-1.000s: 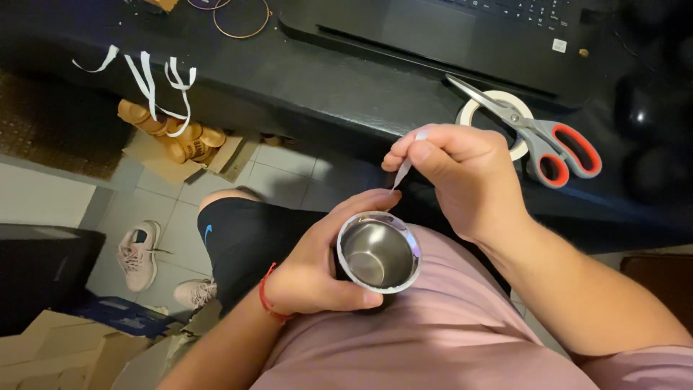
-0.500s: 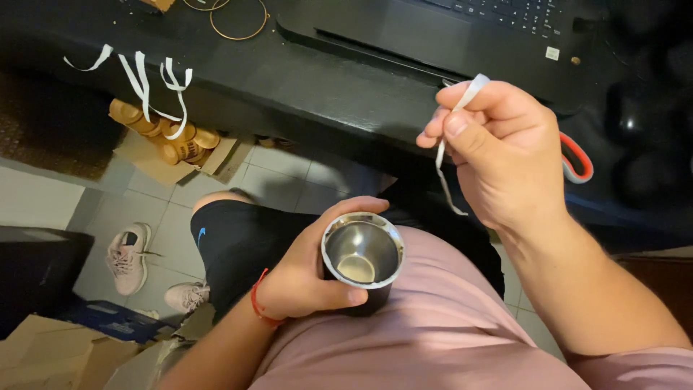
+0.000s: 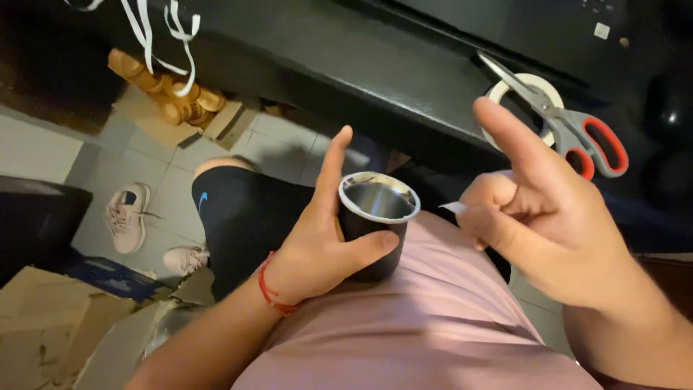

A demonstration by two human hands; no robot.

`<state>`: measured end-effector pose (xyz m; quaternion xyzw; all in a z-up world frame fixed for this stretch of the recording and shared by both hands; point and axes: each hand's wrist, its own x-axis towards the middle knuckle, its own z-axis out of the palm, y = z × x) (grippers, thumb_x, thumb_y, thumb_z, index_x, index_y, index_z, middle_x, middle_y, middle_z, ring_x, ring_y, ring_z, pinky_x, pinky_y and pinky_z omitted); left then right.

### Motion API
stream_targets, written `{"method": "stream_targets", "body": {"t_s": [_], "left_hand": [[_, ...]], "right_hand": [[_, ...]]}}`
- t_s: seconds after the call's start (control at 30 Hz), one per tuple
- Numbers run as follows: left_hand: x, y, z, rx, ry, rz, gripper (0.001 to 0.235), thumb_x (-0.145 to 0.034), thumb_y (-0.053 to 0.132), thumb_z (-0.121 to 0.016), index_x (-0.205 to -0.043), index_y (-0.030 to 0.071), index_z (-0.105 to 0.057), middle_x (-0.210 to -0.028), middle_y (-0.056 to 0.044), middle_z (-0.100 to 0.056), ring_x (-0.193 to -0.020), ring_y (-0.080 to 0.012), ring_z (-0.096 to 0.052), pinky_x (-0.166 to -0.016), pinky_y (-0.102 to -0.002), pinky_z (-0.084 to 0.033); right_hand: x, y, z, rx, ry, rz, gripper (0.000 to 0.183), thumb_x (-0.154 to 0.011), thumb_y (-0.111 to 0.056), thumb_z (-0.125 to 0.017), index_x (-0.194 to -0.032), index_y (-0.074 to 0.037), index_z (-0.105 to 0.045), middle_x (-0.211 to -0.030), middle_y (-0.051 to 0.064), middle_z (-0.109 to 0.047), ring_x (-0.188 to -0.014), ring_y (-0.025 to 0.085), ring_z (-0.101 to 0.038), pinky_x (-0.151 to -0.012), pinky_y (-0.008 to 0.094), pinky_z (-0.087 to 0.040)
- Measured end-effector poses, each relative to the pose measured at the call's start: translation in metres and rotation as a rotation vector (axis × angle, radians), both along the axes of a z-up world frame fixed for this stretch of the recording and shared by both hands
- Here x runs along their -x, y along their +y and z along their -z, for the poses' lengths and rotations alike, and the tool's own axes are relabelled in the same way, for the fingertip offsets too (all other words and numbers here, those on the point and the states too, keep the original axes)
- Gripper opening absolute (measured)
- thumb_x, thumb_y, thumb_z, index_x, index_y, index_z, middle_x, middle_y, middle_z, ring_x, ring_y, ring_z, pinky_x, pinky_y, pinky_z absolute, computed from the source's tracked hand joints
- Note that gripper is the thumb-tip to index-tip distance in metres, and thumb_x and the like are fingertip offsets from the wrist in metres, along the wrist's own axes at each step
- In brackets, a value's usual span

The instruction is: Applying white adhesive tape to the rim of a black cylindrical container at a workstation.

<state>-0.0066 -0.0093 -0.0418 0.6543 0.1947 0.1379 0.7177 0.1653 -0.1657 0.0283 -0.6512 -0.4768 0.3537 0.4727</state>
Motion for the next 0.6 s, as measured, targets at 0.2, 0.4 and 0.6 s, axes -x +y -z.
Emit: {"method": "stream_targets", "body": {"t_s": [0.2,0.4,0.6], "left_hand": [[0.006,0.002,-0.014,-0.124,-0.021,0.148,0.102,-0.078,0.025,-0.069,-0.157,0.016,-0.006,-0.125,-0.01,-0.067,-0.119,-0.0207,-0.062,-0.11,-0.032,-0.036],[0.001,-0.005,-0.016,-0.149,0.112,0.098,0.083,-0.065,0.034,-0.074,-0.14,0.016,-0.044,-0.148,-0.005,-0.049,-0.135,-0.0151,-0.048,-0.113,-0.031,-0.031],[-0.001,-0.003,-0.023,-0.103,0.192,0.112,0.08,-0.065,0.039,-0.07,-0.137,0.021,-0.042,-0.148,-0.002,-0.052,-0.125,-0.0133,-0.056,-0.103,-0.029,-0.039]], "right_hand": [[0.013,-0.006,-0.001,-0.053,0.019,0.003,0.082,-0.091,0.001,-0.052,-0.16,-0.003,-0.008,-0.061,0.007,-0.06,-0.056,0.011,-0.057,-0.056,0.019,-0.049],[0.016,-0.013,0.008,-0.093,0.091,0.019,0.082,-0.089,0.003,-0.054,-0.158,0.0,-0.012,-0.063,0.009,-0.057,-0.055,0.012,-0.054,-0.054,0.02,-0.047],[0.024,-0.007,0.008,-0.072,0.193,0.026,0.078,-0.089,0.005,-0.054,-0.157,-0.002,-0.017,-0.062,0.008,-0.059,-0.054,0.011,-0.054,-0.053,0.02,-0.048]]}}
